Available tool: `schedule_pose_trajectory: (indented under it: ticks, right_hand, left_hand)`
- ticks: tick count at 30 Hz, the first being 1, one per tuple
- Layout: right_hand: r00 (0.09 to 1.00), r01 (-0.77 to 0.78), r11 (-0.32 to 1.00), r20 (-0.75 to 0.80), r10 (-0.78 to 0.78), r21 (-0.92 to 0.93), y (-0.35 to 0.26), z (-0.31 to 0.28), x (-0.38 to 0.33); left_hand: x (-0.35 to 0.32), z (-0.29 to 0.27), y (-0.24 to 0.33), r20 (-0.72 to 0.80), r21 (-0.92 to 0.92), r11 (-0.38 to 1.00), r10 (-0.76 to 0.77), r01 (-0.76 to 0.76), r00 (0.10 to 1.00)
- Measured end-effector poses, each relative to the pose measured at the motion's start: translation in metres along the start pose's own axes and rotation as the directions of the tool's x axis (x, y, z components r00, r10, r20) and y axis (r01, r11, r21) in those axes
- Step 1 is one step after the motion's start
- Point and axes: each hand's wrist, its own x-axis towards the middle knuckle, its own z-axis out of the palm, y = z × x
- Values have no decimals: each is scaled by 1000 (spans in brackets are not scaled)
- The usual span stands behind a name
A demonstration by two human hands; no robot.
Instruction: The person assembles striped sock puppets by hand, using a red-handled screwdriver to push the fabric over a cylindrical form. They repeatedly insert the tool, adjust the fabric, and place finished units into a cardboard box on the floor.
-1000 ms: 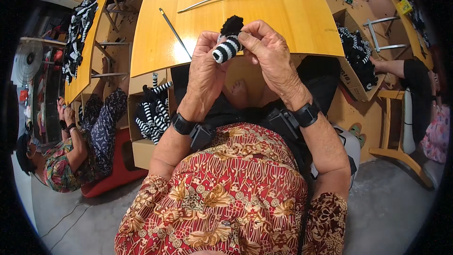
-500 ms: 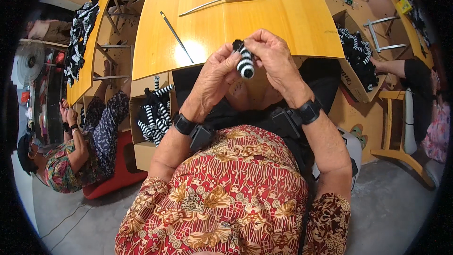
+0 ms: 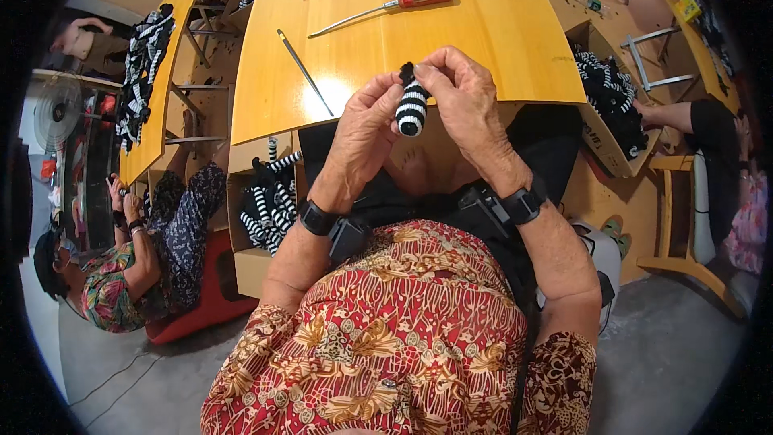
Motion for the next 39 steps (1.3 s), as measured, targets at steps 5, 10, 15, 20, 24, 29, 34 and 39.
schedule_pose_trajectory:
  ticks: [5,10,15,20,24,29,34,39]
  right_hand:
    - [999,-28,999,38,26,31,-4,-1,3]
    - [981,-139,984,155,121,115,7,-2,-3]
    - [999,36,988,43,-30,-153,6,2,1]
    - [987,156,958,11,-158,-242,10,5,5]
    - [973,228,932,22,-231,-283,12,6,10]
    - [990,141,984,24,-139,-112,10,9,10]
    - [997,51,999,57,-50,-15,18,12,9]
    - [998,-57,998,41,57,8,22,15,6]
  left_hand:
    - [-5,-7,6,172,24,993,-114,111,979]
    - [-8,-7,4,235,71,976,-216,205,948]
    - [-7,-7,-5,37,-66,986,-151,153,988]
    - [-1,-2,-3,-28,-133,987,-95,91,995]
    - [2,-7,-8,65,-287,952,-96,110,993]
    - [-1,-2,-6,148,-316,944,-51,96,988]
    - [-8,1,-3,139,-167,984,-44,67,989]
    - [-8,-3,-2,30,-239,969,-56,61,998]
